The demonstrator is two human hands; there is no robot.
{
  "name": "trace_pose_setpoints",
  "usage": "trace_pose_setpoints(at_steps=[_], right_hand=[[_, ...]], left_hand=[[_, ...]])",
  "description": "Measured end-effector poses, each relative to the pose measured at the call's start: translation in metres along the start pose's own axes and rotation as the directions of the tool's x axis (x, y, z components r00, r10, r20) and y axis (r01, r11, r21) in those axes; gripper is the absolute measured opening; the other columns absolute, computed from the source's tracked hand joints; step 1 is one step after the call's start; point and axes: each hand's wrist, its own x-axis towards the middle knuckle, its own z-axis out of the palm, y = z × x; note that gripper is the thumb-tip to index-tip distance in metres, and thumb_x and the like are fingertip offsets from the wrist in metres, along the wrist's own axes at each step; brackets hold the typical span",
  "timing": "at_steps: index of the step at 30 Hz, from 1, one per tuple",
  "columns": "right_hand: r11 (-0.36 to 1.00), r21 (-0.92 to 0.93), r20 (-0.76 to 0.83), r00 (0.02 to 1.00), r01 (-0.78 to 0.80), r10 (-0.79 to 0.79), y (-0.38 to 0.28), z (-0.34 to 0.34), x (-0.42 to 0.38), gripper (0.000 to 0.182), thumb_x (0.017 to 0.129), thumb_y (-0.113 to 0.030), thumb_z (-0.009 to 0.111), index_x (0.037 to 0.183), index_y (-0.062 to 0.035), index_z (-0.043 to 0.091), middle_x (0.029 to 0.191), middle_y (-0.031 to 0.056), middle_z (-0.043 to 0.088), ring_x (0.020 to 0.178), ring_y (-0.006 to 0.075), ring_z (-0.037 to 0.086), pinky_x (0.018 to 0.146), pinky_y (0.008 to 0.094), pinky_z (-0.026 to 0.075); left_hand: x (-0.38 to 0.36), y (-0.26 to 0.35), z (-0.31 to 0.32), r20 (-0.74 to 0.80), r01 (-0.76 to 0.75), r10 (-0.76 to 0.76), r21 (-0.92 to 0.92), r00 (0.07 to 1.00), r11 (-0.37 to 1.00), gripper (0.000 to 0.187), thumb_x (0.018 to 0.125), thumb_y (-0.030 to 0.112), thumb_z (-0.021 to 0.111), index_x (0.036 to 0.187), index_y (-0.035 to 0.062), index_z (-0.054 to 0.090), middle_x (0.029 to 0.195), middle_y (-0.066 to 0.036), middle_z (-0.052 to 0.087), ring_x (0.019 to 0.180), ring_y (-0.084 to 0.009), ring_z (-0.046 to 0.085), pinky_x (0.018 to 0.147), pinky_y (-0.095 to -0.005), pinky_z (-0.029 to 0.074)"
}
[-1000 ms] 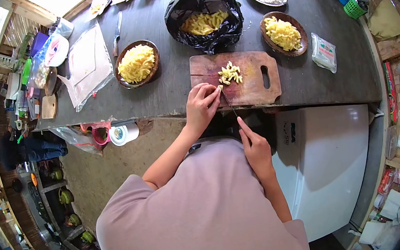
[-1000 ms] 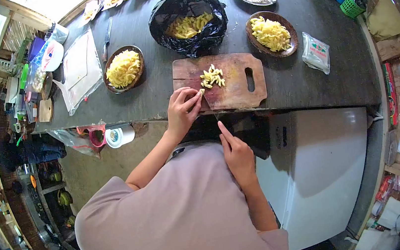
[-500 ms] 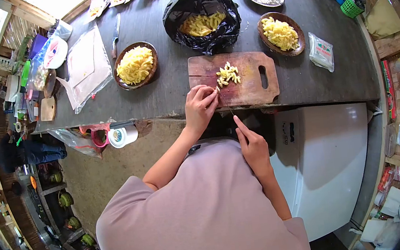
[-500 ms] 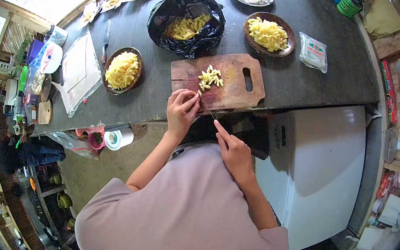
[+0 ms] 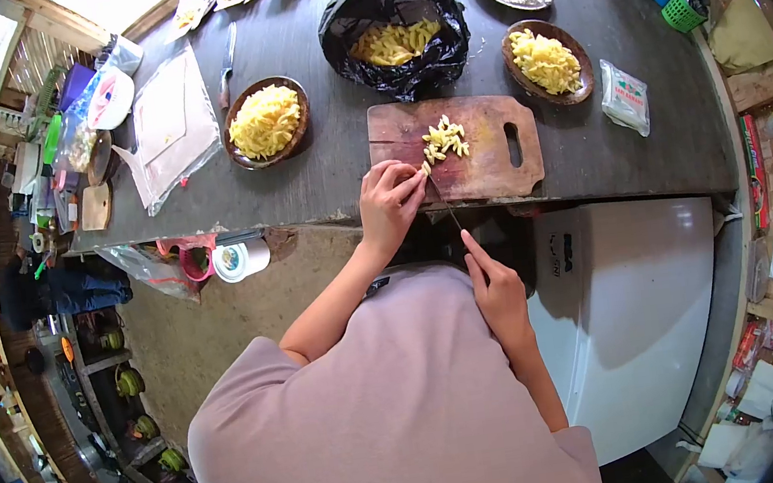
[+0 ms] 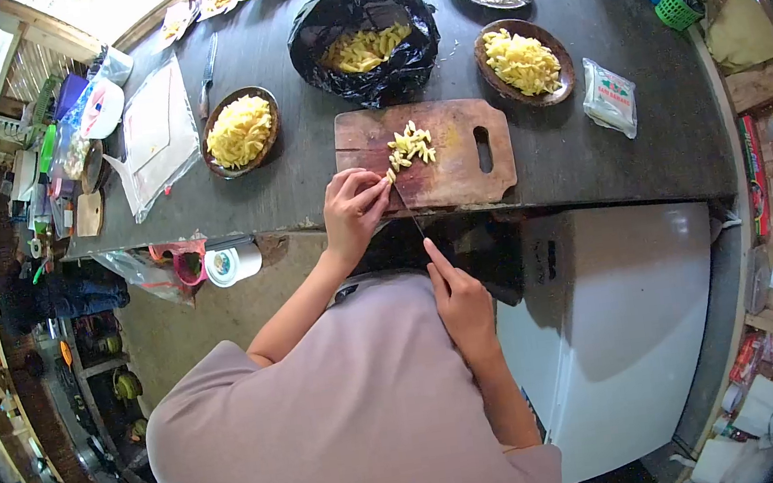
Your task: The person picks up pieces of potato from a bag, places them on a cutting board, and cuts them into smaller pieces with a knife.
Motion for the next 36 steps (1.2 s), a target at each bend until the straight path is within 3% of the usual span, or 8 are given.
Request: trace_pose_setpoints(at_steps=[4, 6, 9, 18, 31, 34, 36], right_hand=[[0.996, -0.03, -0.041, 0.996, 0.08, -0.081, -0.003, 0.007, 0.027, 0.045, 0.11, -0.028, 0.062, 0.155, -0.0317, 0.06, 0.087, 0.0219, 0.071, 0.079, 0.0421, 0.071, 0.07, 0.051, 0.055], [0.998, -0.024, -0.035, 0.997, 0.061, -0.061, -0.011, 0.007, 0.037, 0.04, 0.11, -0.024, 0.062, 0.15, -0.0245, 0.065, 0.102, 0.0254, 0.074, 0.086, 0.0428, 0.072, 0.075, 0.0454, 0.057], [0.998, -0.02, -0.03, 0.997, 0.065, -0.066, -0.014, 0.002, 0.032, 0.041, 0.11, -0.023, 0.062, 0.15, -0.0237, 0.065, 0.106, 0.026, 0.074, 0.09, 0.0427, 0.073, 0.076, 0.0455, 0.057], [0.999, -0.024, -0.023, 0.999, 0.039, -0.039, -0.01, 0.001, 0.005, 0.043, 0.109, -0.02, 0.064, 0.152, -0.024, 0.064, 0.093, 0.0254, 0.071, 0.075, 0.0395, 0.068, 0.072, 0.0436, 0.054], [1.0, -0.004, 0.012, 1.0, 0.009, -0.009, -0.011, 0.005, 0.01, 0.043, 0.109, -0.02, 0.063, 0.153, -0.0246, 0.063, 0.096, 0.0267, 0.071, 0.079, 0.0416, 0.07, 0.074, 0.0443, 0.055], [0.995, 0.07, -0.027, 0.997, 0.073, -0.071, -0.002, 0.02, 0.03, 0.043, 0.109, -0.021, 0.063, 0.152, -0.0218, 0.063, 0.103, 0.0289, 0.072, 0.086, 0.0451, 0.071, 0.076, 0.0458, 0.056], [0.99, 0.012, -0.055, 0.989, 0.139, -0.138, -0.002, 0.028, 0.046, 0.043, 0.11, -0.028, 0.061, 0.153, -0.0263, 0.062, 0.095, 0.0282, 0.072, 0.087, 0.0456, 0.072, 0.073, 0.0521, 0.056]], left_hand=[[0.001, -0.003, 0.001, 0.002, -0.022, 0.022, 0.012, 1.0, 1.0, 0.013, 0.086, 0.014, 0.083, 0.098, 0.0091, 0.084, 0.104, 0.0, 0.074, 0.113, -0.0241, 0.066, 0.097, -0.0415, 0.051], [0.002, -0.003, -0.003, 0.04, -0.016, 0.016, 0.011, 0.999, 1.0, 0.014, 0.084, 0.013, 0.085, 0.098, 0.0095, 0.085, 0.102, -0.001, 0.075, 0.112, -0.0258, 0.067, 0.096, -0.0415, 0.052], [0.002, -0.003, -0.003, 0.046, -0.012, 0.011, 0.014, 0.999, 1.0, 0.014, 0.084, 0.013, 0.085, 0.097, 0.0092, 0.084, 0.103, -0.001, 0.075, 0.112, -0.0259, 0.067, 0.096, -0.0415, 0.052], [-0.001, 0.0, 0.0, 0.001, 0.013, -0.013, 0.003, 1.0, 1.0, 0.011, 0.085, 0.012, 0.084, 0.096, 0.0084, 0.084, 0.103, -0.001, 0.075, 0.112, -0.0255, 0.067, 0.097, -0.0415, 0.051], [0.0, -0.004, 0.001, -0.003, 0.043, -0.043, -0.044, 0.999, 0.998, 0.01, 0.085, 0.013, 0.083, 0.094, 0.0093, 0.084, 0.101, 0.0, 0.074, 0.111, -0.0232, 0.067, 0.097, -0.0405, 0.051], [-0.001, -0.005, 0.002, 0.009, 0.055, -0.054, -0.078, 0.998, 0.995, 0.01, 0.085, 0.013, 0.083, 0.093, 0.0088, 0.084, 0.101, 0.0, 0.075, 0.111, -0.0234, 0.067, 0.098, -0.0402, 0.051], [-0.001, -0.003, 0.001, -0.003, 0.07, -0.071, -0.074, 0.998, 0.995, 0.01, 0.084, 0.013, 0.083, 0.093, 0.0085, 0.084, 0.1, 0.0, 0.075, 0.111, -0.0238, 0.067, 0.098, -0.04, 0.051]])
